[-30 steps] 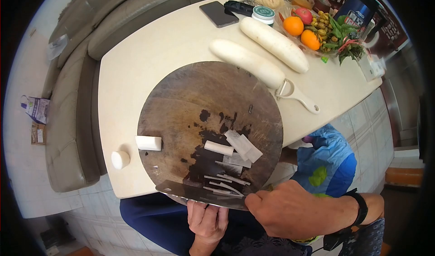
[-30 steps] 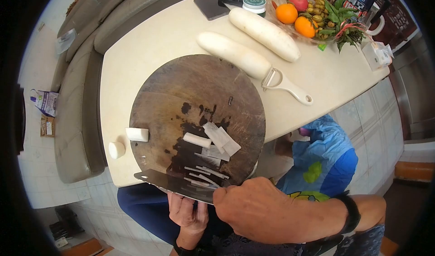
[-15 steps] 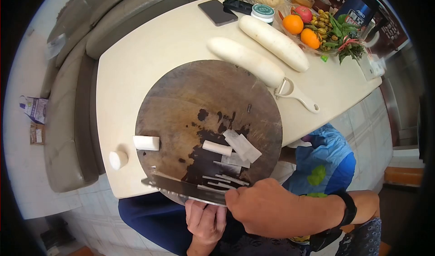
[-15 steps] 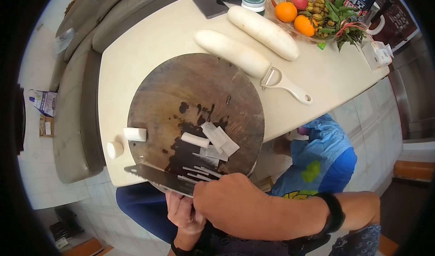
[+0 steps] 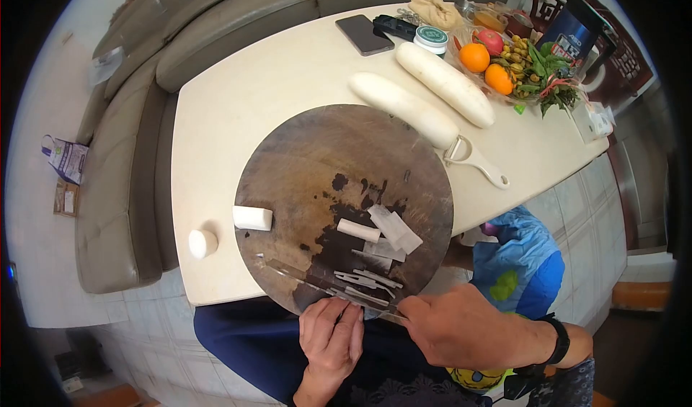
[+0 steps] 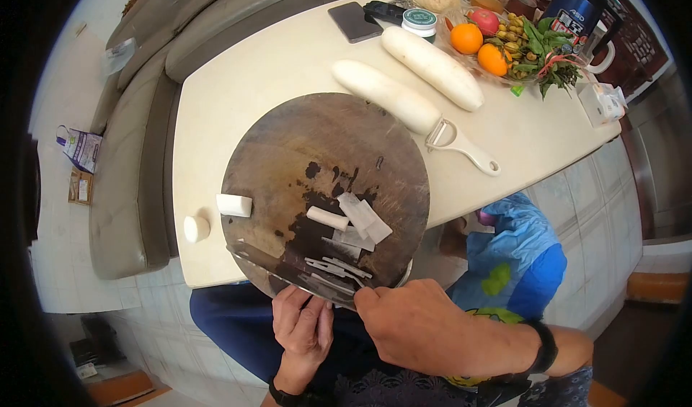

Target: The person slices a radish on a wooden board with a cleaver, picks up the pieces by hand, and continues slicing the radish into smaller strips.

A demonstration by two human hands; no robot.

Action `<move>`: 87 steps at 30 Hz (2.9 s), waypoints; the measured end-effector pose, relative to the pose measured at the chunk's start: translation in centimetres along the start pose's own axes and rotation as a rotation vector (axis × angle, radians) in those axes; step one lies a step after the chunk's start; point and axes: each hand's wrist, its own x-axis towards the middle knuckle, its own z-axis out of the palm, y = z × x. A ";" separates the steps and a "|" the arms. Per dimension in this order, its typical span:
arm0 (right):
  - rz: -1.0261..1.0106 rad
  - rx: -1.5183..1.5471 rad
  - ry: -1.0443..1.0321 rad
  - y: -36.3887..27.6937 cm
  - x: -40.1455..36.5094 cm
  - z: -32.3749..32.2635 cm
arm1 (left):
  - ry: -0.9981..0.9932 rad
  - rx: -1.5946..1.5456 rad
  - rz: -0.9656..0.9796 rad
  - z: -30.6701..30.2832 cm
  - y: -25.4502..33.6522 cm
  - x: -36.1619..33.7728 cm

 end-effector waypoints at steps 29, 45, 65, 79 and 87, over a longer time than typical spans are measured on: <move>-0.149 -0.143 0.070 -0.6 2.9 2.9 | -0.027 -0.074 -0.081 -0.9 0.4 0.6; 0.284 0.985 0.045 -1.4 1.0 2.1 | -0.018 -1.888 -1.049 -2.7 1.1 4.1; 0.261 -0.295 0.192 -1.4 -8.3 -0.3 | 0.105 -1.697 -1.378 -4.0 0.3 -4.1; 0.157 -0.463 -0.015 -2.2 -7.8 0.8 | 0.273 -1.830 -1.466 0.9 -1.6 -5.3; 0.122 -0.418 -0.083 -4.7 -7.5 2.1 | 0.277 -1.988 -1.394 0.5 -1.2 -4.2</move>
